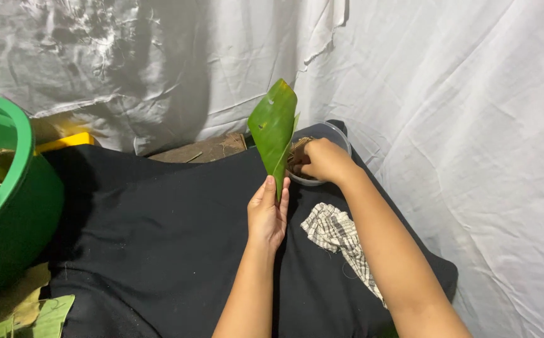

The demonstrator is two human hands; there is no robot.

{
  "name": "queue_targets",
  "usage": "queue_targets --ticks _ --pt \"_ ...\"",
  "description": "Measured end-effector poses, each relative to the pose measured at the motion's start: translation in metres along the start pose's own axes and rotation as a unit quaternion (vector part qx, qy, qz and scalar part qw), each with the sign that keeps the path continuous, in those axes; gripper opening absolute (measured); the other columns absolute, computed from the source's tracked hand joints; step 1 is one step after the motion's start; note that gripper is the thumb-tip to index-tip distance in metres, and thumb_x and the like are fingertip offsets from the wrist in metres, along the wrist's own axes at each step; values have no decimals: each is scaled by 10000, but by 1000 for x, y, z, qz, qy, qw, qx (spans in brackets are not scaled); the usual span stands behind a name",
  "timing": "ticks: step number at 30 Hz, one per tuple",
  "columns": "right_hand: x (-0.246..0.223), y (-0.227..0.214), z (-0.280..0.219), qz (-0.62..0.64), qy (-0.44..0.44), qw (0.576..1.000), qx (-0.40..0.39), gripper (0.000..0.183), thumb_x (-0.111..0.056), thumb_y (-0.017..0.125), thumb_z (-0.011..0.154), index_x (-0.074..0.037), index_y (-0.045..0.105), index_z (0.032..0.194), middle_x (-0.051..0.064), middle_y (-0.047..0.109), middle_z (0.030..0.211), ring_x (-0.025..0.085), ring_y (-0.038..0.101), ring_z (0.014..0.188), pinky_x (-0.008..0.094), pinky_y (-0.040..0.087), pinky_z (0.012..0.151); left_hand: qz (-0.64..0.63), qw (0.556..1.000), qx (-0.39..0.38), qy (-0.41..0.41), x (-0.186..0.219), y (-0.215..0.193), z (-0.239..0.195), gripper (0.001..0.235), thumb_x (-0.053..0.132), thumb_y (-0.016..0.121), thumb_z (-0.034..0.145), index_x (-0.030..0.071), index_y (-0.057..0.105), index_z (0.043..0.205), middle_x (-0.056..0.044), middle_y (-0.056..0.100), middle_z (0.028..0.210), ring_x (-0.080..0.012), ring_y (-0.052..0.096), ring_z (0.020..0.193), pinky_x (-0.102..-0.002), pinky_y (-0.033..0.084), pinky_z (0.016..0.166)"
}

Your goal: Folding banana leaves into cone shapes and securing them with small wooden pins.

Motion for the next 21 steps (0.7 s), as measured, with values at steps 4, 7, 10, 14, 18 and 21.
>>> queue_targets --ticks 4,7,10,14,18,21 --pt "-7 -5 -8 0 -14 1000 -12 283 -170 754 845 15 783 1057 223 764 969 386 740 977 458 599 855 -7 1000 -1 -2 4 4 -3 397 218 700 963 -25 647 1273 -156 721 1114 -234 738 1054 -253 629 861" --pt "-8 -7 -12 -1 -16 1000 -17 291 -156 750 841 -22 787 1096 192 772 1007 379 732 1023 479 584 889 -6 1000 -2 2 3 4 -3 406 218 693 965 -28 642 1284 -155 722 1127 -226 733 1069 -235 620 865" --pt "-13 -16 -22 54 -21 998 -3 248 -100 727 855 -21 799 1079 211 777 990 421 726 1006 504 574 885 -5 1000 -8 4 2 2 1 406 223 696 965 -26 641 1282 -158 723 1120 -230 737 1059 -243 629 860" --pt "-15 -24 -28 87 -21 996 11 213 -101 718 869 -39 801 1055 196 784 1019 416 723 1035 508 563 892 1 1000 -8 8 5 7 -4 408 231 689 968 -31 638 1276 -163 726 1120 -225 739 1051 -234 629 853" --pt "3 -13 -12 264 -106 950 132 246 -52 816 772 -30 762 1011 184 780 878 352 758 833 433 569 755 -18 1000 -12 10 3 1 1 412 234 709 954 -44 646 1251 -198 733 1137 -243 740 1049 -238 627 851" --pt "-4 -14 -20 443 -146 870 160 185 -74 837 818 -100 753 981 56 780 837 127 702 799 272 560 778 -29 999 -18 21 7 5 -1 395 233 697 963 -50 653 1236 -198 736 1131 -236 742 1040 -231 629 840"
Point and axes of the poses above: each hand's wrist, its own z-axis towards the middle knuckle, its own y-axis out of the palm, x = y × z, the point moved 5 cm from there along z, towards the middle knuckle
